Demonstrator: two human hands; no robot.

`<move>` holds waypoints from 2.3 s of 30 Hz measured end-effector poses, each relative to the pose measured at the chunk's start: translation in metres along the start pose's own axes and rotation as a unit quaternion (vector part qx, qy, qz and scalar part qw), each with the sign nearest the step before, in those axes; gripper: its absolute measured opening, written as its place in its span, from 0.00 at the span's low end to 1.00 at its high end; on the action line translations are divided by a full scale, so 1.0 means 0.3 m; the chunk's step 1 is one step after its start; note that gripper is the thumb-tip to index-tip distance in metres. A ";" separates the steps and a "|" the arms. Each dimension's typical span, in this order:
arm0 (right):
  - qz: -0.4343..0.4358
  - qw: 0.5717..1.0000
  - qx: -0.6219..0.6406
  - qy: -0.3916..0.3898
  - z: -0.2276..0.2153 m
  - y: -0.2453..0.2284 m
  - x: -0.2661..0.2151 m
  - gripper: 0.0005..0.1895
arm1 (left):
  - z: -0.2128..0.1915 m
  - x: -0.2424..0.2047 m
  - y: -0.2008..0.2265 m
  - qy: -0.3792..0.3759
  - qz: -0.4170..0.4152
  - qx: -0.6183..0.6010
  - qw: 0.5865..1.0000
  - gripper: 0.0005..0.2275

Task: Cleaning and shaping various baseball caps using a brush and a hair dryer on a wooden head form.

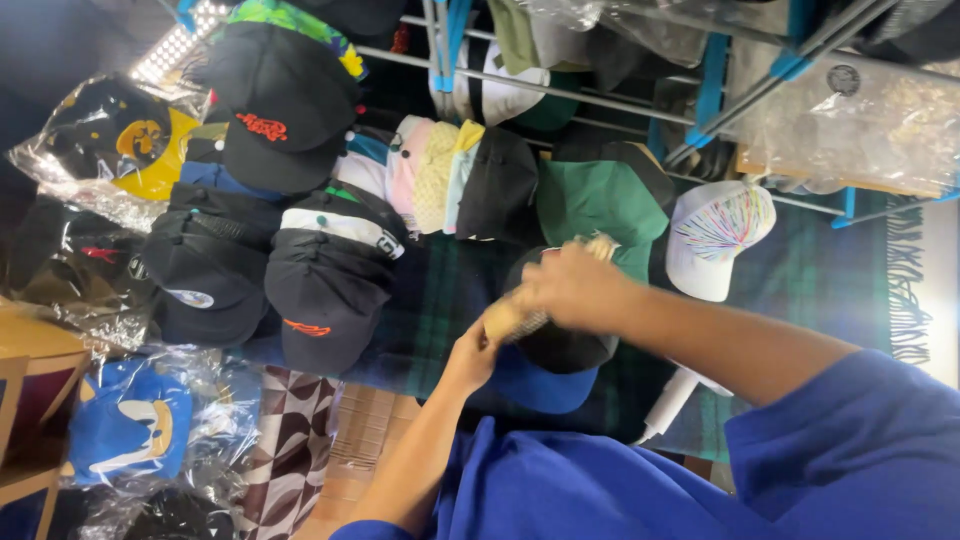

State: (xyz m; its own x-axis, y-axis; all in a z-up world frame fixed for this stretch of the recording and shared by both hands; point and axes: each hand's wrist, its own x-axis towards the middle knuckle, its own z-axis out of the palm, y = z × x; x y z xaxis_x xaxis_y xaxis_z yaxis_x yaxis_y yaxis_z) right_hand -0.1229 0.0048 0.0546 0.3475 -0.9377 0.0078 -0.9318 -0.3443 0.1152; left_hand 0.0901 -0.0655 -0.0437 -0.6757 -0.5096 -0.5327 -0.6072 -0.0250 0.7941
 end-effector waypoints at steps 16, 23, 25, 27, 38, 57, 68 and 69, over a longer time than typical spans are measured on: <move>0.016 0.950 -0.040 -0.308 0.254 -0.063 0.299 0.09 | -0.034 0.095 -0.210 -0.149 0.040 0.053 0.987 0.11; 0.337 0.849 -0.004 -0.407 0.059 0.282 0.204 0.16 | -0.075 0.167 -0.203 -0.229 0.055 0.118 0.965 0.14; 0.394 0.809 0.004 -0.435 0.030 0.325 0.075 0.22 | -0.087 0.198 -0.184 -0.256 0.048 0.159 0.952 0.13; 0.430 0.765 0.053 -0.476 0.017 0.315 -0.097 0.25 | -0.095 0.212 -0.178 -0.281 0.040 0.175 0.943 0.13; 0.544 0.729 0.378 0.175 -0.298 -0.221 -0.245 0.21 | -0.155 0.307 0.002 -0.135 0.046 0.005 0.990 0.15; 0.660 0.619 0.400 0.147 -0.002 -0.135 -0.477 0.23 | 0.033 0.235 0.425 -0.005 0.218 0.145 0.965 0.16; 0.671 0.500 0.517 0.180 0.577 -0.483 -0.637 0.26 | 0.067 0.226 0.377 0.058 0.252 0.068 0.964 0.12; 0.685 0.497 0.524 0.099 0.619 -0.526 -0.685 0.26 | 0.067 0.228 0.379 0.059 0.247 0.064 0.965 0.12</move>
State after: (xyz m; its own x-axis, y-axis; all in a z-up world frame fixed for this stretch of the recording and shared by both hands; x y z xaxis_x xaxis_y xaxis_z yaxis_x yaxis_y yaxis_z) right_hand -0.0669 0.2430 -0.1497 -0.7803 -0.3398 -0.5250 0.1845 0.6770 -0.7124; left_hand -0.0335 -0.0860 0.0042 -0.8486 -0.5260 -0.0562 -0.2756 0.3490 0.8957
